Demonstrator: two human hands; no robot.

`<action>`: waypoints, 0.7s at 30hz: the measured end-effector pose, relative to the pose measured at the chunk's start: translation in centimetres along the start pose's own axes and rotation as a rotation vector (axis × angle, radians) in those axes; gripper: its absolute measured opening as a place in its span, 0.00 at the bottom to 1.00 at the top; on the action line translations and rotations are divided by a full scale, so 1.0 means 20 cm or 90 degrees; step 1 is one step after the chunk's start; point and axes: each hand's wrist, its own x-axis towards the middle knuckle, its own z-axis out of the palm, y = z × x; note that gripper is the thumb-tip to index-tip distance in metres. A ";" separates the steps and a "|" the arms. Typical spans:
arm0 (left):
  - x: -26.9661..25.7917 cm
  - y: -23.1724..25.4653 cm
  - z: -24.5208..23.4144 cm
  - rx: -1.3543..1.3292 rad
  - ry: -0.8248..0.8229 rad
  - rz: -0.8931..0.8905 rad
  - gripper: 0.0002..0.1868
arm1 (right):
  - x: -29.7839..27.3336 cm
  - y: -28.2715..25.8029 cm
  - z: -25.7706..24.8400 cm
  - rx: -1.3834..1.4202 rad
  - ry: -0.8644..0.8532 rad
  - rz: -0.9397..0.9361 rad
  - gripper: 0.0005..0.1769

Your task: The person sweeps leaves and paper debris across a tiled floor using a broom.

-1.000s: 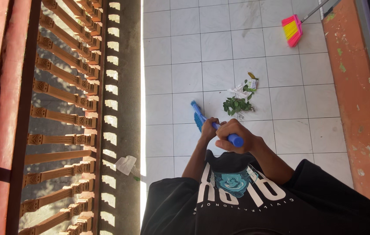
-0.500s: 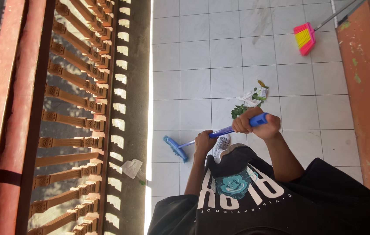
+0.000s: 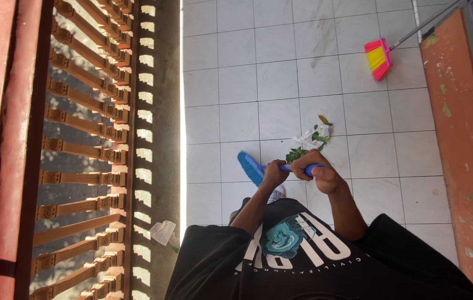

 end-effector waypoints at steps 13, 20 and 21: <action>0.17 0.80 -0.42 0.025 -0.080 0.261 0.12 | -0.18 -0.38 -0.46 0.067 0.079 -0.222 0.36; 0.54 0.26 -0.83 0.120 0.020 0.140 0.21 | 0.35 0.02 -0.23 0.125 0.173 -0.157 0.35; 0.61 0.12 -0.84 0.125 0.016 0.146 0.21 | 0.44 0.12 -0.17 0.145 0.212 -0.123 0.35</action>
